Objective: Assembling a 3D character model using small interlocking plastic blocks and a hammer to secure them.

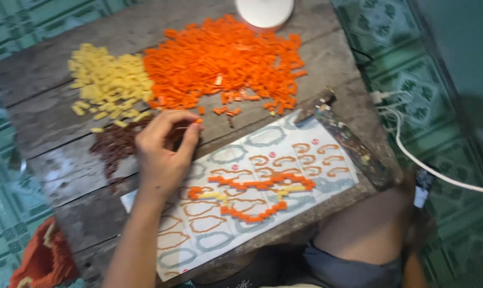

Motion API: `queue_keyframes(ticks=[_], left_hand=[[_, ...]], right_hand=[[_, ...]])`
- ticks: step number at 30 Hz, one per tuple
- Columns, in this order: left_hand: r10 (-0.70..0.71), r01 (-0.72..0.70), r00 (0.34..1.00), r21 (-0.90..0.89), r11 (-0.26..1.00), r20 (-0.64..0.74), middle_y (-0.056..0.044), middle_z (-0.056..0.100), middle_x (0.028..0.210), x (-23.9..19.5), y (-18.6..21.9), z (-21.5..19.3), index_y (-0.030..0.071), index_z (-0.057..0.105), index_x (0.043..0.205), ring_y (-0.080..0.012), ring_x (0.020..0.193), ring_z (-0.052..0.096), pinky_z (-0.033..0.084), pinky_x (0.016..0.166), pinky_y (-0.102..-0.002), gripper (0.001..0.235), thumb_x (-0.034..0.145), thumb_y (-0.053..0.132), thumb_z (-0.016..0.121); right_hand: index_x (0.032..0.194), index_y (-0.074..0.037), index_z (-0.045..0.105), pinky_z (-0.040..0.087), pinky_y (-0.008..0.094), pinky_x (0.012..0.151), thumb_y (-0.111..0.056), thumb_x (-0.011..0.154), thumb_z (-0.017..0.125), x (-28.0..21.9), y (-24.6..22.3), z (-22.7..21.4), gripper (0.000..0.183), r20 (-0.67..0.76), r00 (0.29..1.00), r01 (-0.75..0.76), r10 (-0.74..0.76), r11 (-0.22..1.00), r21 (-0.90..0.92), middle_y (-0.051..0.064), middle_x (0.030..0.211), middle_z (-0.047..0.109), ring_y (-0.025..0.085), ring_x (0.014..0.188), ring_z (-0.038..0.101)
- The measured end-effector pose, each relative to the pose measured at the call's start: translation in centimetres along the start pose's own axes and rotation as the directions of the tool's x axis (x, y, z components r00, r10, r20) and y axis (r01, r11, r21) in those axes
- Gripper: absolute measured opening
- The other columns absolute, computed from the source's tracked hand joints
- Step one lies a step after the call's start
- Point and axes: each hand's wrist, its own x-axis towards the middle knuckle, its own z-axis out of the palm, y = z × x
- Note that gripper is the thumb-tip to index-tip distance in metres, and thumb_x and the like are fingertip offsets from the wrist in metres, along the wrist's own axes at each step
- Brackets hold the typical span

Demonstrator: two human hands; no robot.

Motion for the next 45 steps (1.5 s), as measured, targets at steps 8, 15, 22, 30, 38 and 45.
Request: queue_keyframes(ticks=[8,15,22,30,38,45], left_hand=[[0.013,-0.013,1.0,-0.006,1.0,-0.008,-0.01,0.078,0.109,0.2,-0.2,-0.4,-0.003,0.075,0.114,-0.0176,0.088,0.075,0.063,0.081,-0.028,0.011,0.103,-0.004,0.074],[-0.089,0.1,0.993,-0.164,0.981,0.075,-0.009,0.082,0.11,0.0,-0.8,-0.8,0.001,0.077,0.118,-0.0146,0.089,0.078,0.064,0.079,-0.024,0.017,0.102,-0.001,0.08],[-0.147,0.162,0.986,-0.244,0.956,0.08,-0.006,0.079,0.104,-0.1,-0.8,-1.3,0.0,0.076,0.113,-0.0142,0.088,0.077,0.064,0.08,-0.025,0.013,0.102,-0.007,0.077],[-0.127,0.148,0.985,-0.197,0.969,0.115,-0.008,0.08,0.111,-0.4,-0.4,-1.5,0.004,0.075,0.114,-0.0144,0.089,0.076,0.066,0.079,-0.025,0.014,0.104,-0.004,0.071],[-0.094,0.165,0.956,-0.244,0.955,0.278,-0.006,0.086,0.097,-0.8,1.6,-2.4,0.002,0.079,0.105,-0.0141,0.079,0.079,0.061,0.067,-0.025,0.017,0.09,-0.002,0.085],[-0.172,0.237,0.889,-0.105,0.966,0.424,-0.006,0.089,0.101,0.5,3.3,-3.7,0.002,0.079,0.109,-0.0149,0.089,0.088,0.073,0.083,-0.027,0.021,0.089,0.005,0.084]], right_hand=[[0.137,0.004,0.077,0.051,0.051,0.084,-0.029,0.135,0.052,2.2,0.6,-2.3,0.042,-0.006,0.992,0.129,-0.13,0.99,-0.064,0.026,0.119,0.076,0.037,0.097,0.064],[0.151,0.019,0.059,0.048,0.046,0.081,0.023,0.133,0.051,-1.5,-14.1,-3.4,0.02,-0.053,0.69,0.666,-0.722,0.661,-0.346,0.03,0.118,0.064,0.036,0.087,0.057],[0.082,0.005,0.073,0.05,0.041,0.067,-0.016,0.086,0.074,-18.1,-41.6,-1.5,0.022,0.19,0.225,0.941,-0.956,0.264,0.211,0.006,0.058,0.059,0.026,0.06,0.056],[0.114,-0.003,0.084,0.061,0.034,0.074,-0.001,0.08,0.091,-27.9,-66.6,6.9,0.034,0.439,-0.04,0.901,-0.898,0.158,0.404,0.011,0.11,0.083,0.023,0.086,0.077],[0.121,-0.001,0.084,0.066,0.027,0.071,0.004,0.091,0.087,-31.2,-71.6,11.2,0.031,0.38,-0.141,0.812,-0.914,0.112,0.573,0.017,0.12,0.08,0.018,0.089,0.078],[0.117,-0.001,0.083,0.068,0.027,0.073,0.01,0.087,0.081,-31.4,-70.2,11.6,0.033,0.462,-0.047,0.753,-0.885,0.272,0.599,0.013,0.119,0.082,0.018,0.09,0.082]])
